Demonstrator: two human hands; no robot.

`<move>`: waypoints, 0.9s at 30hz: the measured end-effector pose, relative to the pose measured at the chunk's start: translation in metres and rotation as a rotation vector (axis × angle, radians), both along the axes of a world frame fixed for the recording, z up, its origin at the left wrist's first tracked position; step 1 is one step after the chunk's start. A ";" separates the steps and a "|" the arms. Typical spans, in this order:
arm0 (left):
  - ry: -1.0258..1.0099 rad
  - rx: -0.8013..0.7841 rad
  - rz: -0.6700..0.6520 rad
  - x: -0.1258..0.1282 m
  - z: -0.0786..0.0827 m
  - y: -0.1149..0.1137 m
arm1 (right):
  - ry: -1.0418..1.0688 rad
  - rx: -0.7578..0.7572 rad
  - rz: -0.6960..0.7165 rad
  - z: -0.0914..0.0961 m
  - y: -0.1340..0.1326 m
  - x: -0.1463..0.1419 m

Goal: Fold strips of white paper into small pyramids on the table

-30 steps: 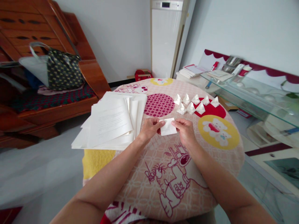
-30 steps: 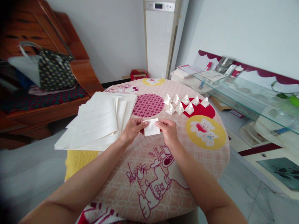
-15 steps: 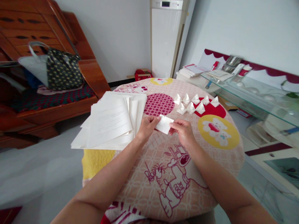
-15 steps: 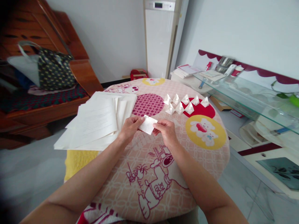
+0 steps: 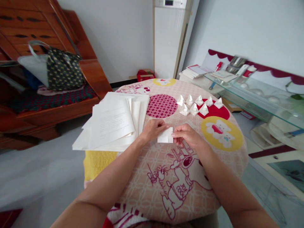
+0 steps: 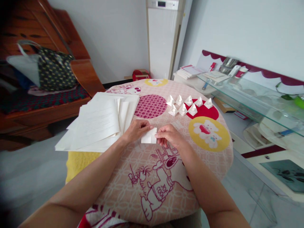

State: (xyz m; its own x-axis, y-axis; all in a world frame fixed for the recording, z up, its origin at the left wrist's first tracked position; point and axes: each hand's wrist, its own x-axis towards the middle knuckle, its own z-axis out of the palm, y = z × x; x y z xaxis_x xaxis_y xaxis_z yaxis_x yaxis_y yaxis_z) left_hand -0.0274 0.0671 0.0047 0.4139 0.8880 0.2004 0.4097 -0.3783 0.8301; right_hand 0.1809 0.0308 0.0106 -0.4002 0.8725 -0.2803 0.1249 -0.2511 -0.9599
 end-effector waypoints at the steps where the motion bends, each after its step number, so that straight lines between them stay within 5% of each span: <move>1: 0.006 0.000 0.038 0.002 -0.002 0.002 | -0.021 -0.023 0.011 -0.001 0.000 0.000; 9: 0.013 0.183 0.152 0.008 -0.009 0.010 | -0.122 -0.182 -0.184 -0.009 -0.004 -0.016; 15: 0.089 0.170 -0.071 0.003 -0.013 -0.006 | -0.142 -0.190 -0.235 -0.010 -0.006 -0.018; 20: 0.224 0.177 -0.133 0.006 -0.018 -0.007 | -0.229 -0.142 -0.188 -0.016 -0.005 -0.013; 24: 0.279 0.191 -0.176 0.004 -0.016 -0.007 | -0.493 0.004 -0.109 -0.011 -0.005 -0.009; 27: 0.271 0.184 -0.188 0.003 -0.015 -0.007 | -0.577 0.362 -0.120 -0.005 -0.005 -0.005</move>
State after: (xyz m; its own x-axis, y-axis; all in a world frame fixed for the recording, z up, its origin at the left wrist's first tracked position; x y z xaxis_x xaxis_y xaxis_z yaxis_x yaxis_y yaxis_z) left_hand -0.0249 0.0597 -0.0103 0.6263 0.7507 0.2101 0.5145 -0.6005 0.6121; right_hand 0.1763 0.0260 0.0054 -0.1698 0.9802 -0.1023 0.6319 0.0286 -0.7745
